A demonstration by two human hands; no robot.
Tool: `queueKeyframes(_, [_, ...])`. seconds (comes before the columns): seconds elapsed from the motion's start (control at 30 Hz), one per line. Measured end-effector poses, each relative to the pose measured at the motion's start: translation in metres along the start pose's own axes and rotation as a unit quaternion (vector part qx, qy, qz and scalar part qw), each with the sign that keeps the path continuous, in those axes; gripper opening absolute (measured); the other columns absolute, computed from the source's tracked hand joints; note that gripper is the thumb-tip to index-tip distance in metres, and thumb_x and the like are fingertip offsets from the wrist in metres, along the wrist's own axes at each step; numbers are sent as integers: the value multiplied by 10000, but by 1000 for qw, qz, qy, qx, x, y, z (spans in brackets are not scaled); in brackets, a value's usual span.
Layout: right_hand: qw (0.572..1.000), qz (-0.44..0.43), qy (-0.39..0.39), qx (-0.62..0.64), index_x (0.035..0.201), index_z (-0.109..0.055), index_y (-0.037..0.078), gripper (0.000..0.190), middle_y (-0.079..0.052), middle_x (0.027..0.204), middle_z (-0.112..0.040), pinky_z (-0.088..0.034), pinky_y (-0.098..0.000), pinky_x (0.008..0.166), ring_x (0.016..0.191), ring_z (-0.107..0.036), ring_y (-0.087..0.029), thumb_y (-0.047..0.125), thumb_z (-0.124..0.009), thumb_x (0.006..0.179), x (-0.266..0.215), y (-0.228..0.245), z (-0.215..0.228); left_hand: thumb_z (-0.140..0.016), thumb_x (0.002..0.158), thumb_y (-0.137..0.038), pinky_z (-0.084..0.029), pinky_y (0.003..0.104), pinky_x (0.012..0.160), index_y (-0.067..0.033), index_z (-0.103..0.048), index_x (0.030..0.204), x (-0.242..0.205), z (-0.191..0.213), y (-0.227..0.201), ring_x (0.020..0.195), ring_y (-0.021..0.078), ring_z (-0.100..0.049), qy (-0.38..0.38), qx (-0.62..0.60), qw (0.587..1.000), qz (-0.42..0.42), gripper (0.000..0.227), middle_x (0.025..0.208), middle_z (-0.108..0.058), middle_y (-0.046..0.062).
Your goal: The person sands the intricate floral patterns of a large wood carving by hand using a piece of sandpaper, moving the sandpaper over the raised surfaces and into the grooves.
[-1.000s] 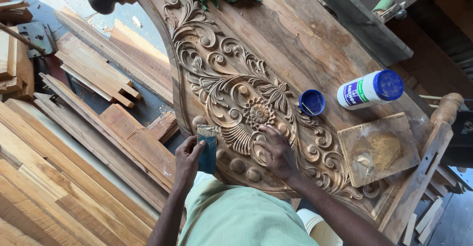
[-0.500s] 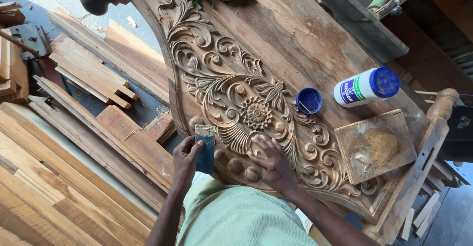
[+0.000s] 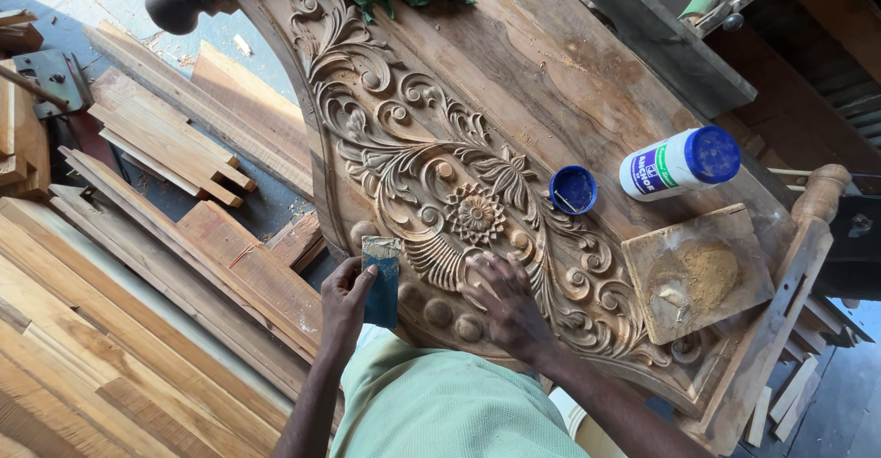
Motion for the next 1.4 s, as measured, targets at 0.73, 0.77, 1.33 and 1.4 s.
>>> queueKeyframes(0.73, [979, 191, 18, -64, 1049, -748, 170, 219, -62, 1596, -400, -292, -597, 1171, 1463, -355, -297, 163, -729, 831, 34, 10, -6, -673, 908, -286, -540, 309, 760, 29, -723, 1127, -10, 12, 9, 826, 161, -655, -19, -69, 997, 7, 387, 911, -719, 123])
queueKeyframes(0.77, [979, 189, 20, -72, 1045, -747, 169, 217, -69, 1596, -401, -303, -598, 1164, 1460, -359, -298, 153, -731, 830, 33, 10, -6, -673, 906, -287, -542, 306, 759, 27, -722, 1126, -15, 13, 11, 825, 158, -654, -23, -77, 997, 10, 386, 911, -720, 118])
queueKeyframes(1.33, [913, -144, -93, 369, 1475, -560, 137, 622, -85, 1578, -533, -501, -443, 1124, 1461, -506, -297, 0, -627, 873, 9, 25, 15, -716, 908, -259, -599, 307, 693, 9, -721, 1203, -53, -6, -39, 777, 149, -716, 66, -106, 990, 67, 399, 936, -778, 106])
queueKeyframes(1.4, [912, -129, -95, 379, 1525, -490, 137, 710, -104, 1613, -473, -515, -435, 1092, 1479, -467, -313, 31, -678, 849, 9, 28, 31, -719, 916, -257, -584, 288, 688, 8, -727, 1201, -55, -29, -43, 770, 123, -722, 141, -86, 982, 97, 389, 923, -788, 105])
Point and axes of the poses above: each hand's wrist, its own x-axis towards the middle knuckle, its own z-axis out of the back of the hand, y = z × x, the point moved 10 cm from there along x, towards the middle knuckle
